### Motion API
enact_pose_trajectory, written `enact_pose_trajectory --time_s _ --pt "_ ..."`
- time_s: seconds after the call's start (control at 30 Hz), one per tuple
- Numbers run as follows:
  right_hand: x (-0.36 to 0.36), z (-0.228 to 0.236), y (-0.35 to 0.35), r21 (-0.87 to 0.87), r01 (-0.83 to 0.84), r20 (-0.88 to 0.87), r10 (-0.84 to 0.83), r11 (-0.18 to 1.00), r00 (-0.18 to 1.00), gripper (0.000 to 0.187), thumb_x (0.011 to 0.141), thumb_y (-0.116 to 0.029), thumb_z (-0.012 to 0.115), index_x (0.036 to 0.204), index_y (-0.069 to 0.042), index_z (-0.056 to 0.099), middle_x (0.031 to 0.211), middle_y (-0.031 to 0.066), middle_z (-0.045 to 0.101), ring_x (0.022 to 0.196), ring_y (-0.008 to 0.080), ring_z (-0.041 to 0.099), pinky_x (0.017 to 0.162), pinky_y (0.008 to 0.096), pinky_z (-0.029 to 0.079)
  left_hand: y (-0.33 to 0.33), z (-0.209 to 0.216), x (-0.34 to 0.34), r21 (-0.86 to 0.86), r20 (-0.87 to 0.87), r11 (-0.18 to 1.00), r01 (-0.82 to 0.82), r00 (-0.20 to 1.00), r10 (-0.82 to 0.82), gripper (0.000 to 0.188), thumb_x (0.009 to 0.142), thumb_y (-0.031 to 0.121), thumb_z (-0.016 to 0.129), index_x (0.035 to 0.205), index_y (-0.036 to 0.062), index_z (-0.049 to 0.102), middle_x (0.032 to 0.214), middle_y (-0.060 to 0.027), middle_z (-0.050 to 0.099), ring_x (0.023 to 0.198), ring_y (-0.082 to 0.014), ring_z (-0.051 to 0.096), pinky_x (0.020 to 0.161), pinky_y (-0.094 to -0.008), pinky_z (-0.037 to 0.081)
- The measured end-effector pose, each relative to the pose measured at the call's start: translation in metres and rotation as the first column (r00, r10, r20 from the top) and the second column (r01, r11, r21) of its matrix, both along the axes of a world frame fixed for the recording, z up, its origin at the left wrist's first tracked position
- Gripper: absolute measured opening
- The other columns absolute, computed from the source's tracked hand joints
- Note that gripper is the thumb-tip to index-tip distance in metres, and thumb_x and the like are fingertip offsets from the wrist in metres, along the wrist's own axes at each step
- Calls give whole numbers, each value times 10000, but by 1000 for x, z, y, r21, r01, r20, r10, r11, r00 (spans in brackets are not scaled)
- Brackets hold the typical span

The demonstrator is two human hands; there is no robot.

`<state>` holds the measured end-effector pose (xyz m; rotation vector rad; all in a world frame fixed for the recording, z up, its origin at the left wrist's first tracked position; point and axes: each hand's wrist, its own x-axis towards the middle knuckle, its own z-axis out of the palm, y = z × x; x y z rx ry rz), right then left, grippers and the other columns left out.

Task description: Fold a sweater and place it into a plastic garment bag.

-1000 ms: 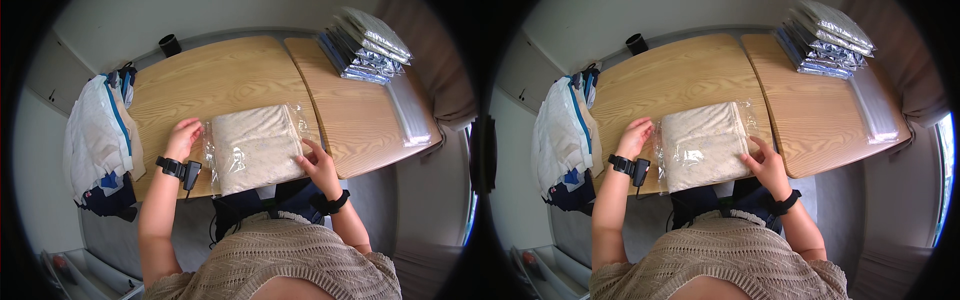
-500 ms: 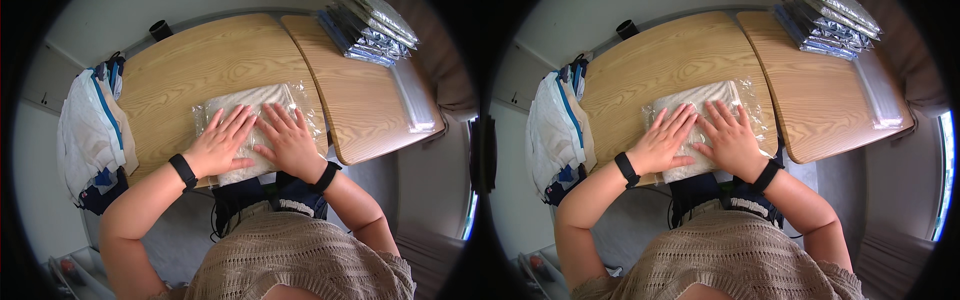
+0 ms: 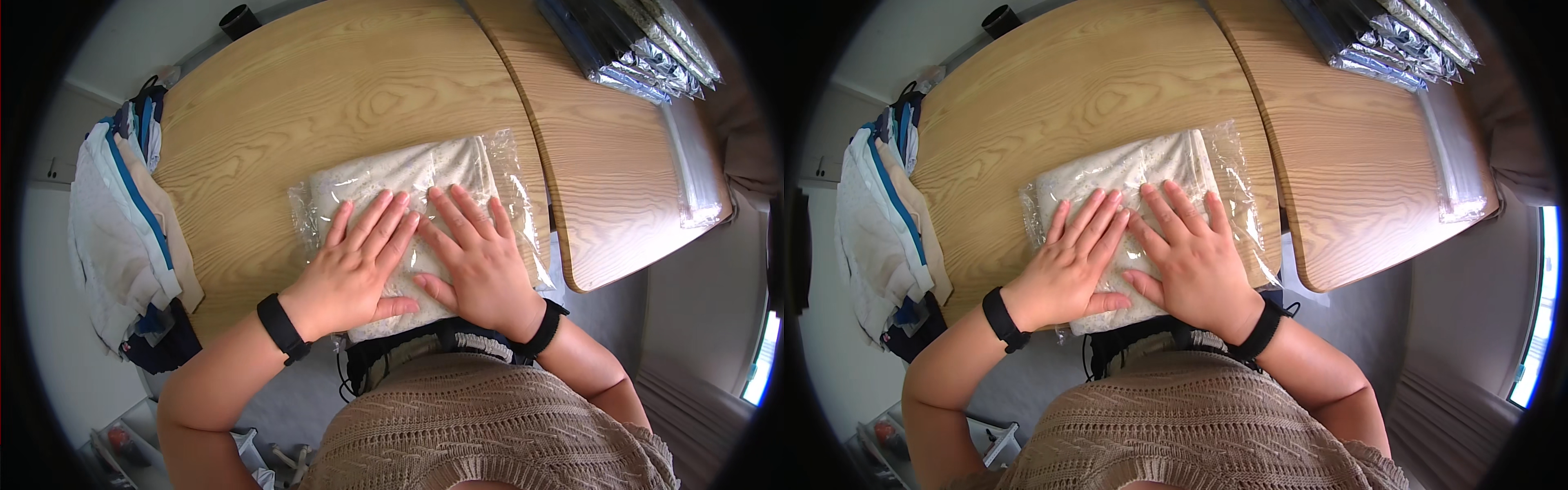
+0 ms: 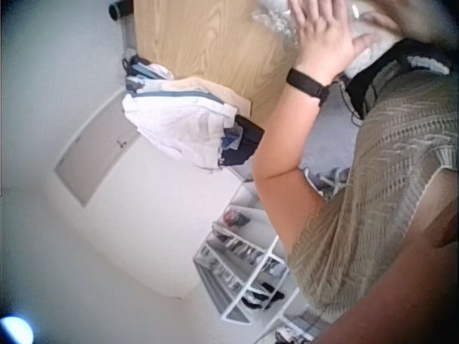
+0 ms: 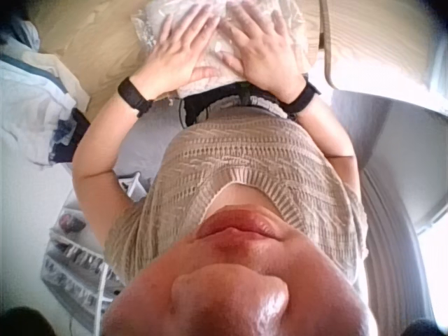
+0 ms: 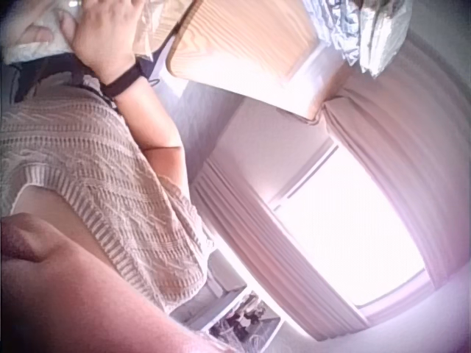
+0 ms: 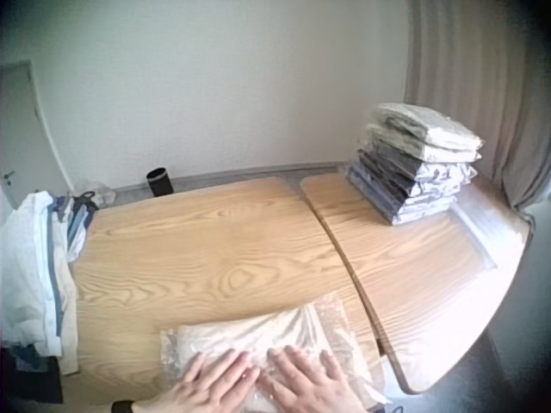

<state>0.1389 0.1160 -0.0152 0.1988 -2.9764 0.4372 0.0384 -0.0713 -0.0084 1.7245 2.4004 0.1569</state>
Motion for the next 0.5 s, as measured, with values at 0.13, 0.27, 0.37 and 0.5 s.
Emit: enact_pose_trajectory --time_s 0.13,0.27,0.37,0.5 --pt "0 -1 0 -27 1 18 -1 1000 1000 577 842 -493 539 1278 -115 516 1412 131 396 1334 303 325 1048 552 244 1 -2 1 12 -12 1000 -8 1000 8 886 792 625 522 1397 3 345 1496 -172 239 1411 -297 157 1098 -530 149" --pt "-1 -3 0 -44 2 27 -1 999 1000 573 841 -489 542 1273 -113 520 1411 131 395 1333 303 325 1047 546 251 0 -5 1 20 3 1000 -15 1000 15 884 788 628 523 1391 4 358 1493 -170 249 1410 -295 163 1097 -531 147" --pt "-1 -2 0 -39 6 13 -5 999 1000 566 841 -487 542 1266 -112 527 1403 131 405 1325 301 337 1044 538 263 -1 -5 1 30 -19 1000 -5 1000 5 896 783 633 526 1394 2 351 1495 -171 243 1409 -297 164 1096 -536 148" --pt "0 -3 3 -10 0 -66 -1 1000 998 572 851 -499 524 1274 -113 519 1387 133 426 1313 301 357 1044 526 282 0 -6 -2 5 -57 999 37 998 -37 950 809 650 474 1415 -46 248 1514 -199 138 1420 -329 96 1105 -559 98"
